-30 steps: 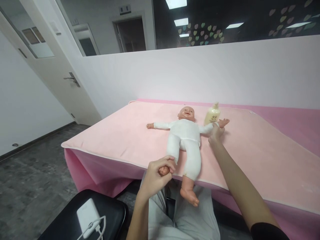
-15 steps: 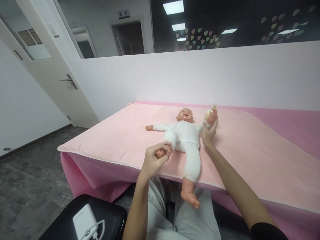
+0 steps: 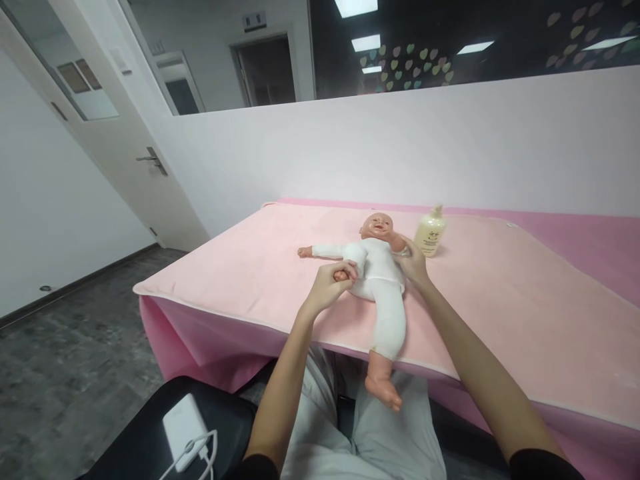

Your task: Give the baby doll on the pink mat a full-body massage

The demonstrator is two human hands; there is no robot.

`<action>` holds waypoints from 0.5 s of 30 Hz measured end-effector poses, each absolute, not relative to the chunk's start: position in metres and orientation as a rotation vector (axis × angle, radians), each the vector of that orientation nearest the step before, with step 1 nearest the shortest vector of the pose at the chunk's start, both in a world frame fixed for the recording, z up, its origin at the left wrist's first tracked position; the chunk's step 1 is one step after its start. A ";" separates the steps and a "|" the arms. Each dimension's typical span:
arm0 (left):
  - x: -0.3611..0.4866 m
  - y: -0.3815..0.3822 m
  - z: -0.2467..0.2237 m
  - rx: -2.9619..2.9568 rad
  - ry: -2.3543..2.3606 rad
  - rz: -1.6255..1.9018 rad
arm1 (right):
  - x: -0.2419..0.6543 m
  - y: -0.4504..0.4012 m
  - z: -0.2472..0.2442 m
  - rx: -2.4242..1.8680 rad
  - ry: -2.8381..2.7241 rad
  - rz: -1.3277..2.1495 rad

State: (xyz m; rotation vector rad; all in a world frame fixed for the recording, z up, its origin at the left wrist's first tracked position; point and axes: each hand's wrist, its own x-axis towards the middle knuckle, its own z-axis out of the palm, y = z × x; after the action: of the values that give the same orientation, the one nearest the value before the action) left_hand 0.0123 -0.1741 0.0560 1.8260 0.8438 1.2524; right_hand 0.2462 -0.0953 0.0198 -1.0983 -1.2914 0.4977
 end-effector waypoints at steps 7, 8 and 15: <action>-0.003 -0.240 0.051 1.725 0.950 1.285 | 0.274 -0.076 0.012 -1.140 -0.556 0.486; -0.004 -0.248 0.047 1.705 0.949 1.271 | 0.278 -0.073 0.008 -1.157 -0.503 0.488; -0.003 -0.274 0.018 1.591 1.037 1.184 | 0.306 -0.048 -0.030 -1.279 -0.737 0.387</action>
State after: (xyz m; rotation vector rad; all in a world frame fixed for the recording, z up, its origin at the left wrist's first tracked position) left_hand -0.0032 -0.2737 0.0181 1.5910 1.0368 1.1840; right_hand 0.3058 -0.0480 -0.0300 -1.2787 -0.7366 0.3866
